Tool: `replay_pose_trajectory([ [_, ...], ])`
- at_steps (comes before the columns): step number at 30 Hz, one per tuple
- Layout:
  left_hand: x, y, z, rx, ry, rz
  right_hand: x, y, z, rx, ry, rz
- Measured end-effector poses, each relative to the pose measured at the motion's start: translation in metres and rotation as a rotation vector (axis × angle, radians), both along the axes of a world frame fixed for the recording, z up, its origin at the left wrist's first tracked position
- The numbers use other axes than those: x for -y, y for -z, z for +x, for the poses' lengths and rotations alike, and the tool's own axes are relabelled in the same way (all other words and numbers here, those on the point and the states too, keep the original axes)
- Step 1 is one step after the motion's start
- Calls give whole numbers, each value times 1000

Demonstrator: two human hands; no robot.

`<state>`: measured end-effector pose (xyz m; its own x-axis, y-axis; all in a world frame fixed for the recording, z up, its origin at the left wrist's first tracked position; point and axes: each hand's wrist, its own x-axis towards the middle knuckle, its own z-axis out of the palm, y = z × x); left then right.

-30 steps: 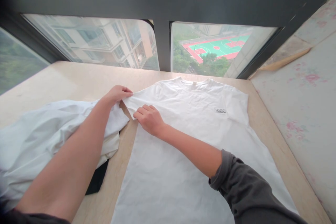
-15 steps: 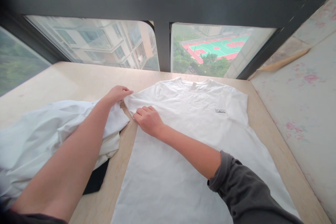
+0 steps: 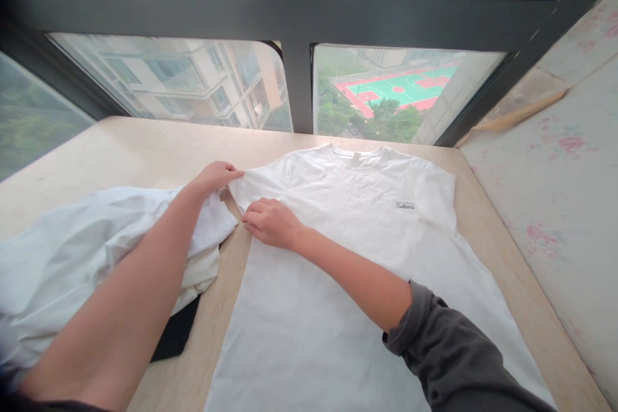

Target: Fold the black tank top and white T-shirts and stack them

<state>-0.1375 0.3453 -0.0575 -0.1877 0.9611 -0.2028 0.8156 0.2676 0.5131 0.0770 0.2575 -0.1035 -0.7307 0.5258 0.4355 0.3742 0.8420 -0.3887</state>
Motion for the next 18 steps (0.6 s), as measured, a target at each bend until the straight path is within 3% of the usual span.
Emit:
replay_pose_trajectory([
  [4, 9, -7, 3, 40, 0, -19, -24, -3, 21, -100, 201, -116],
  [8, 16, -15, 5, 107, 63, -86, -64, 0, 40, 35, 427, -168],
  [14, 20, -20, 11, 197, 55, -39, -89, 11, 43, 214, 464, -150],
  [18, 27, -38, 43, 196, 54, 143, -92, 17, 41, 120, 469, -226],
])
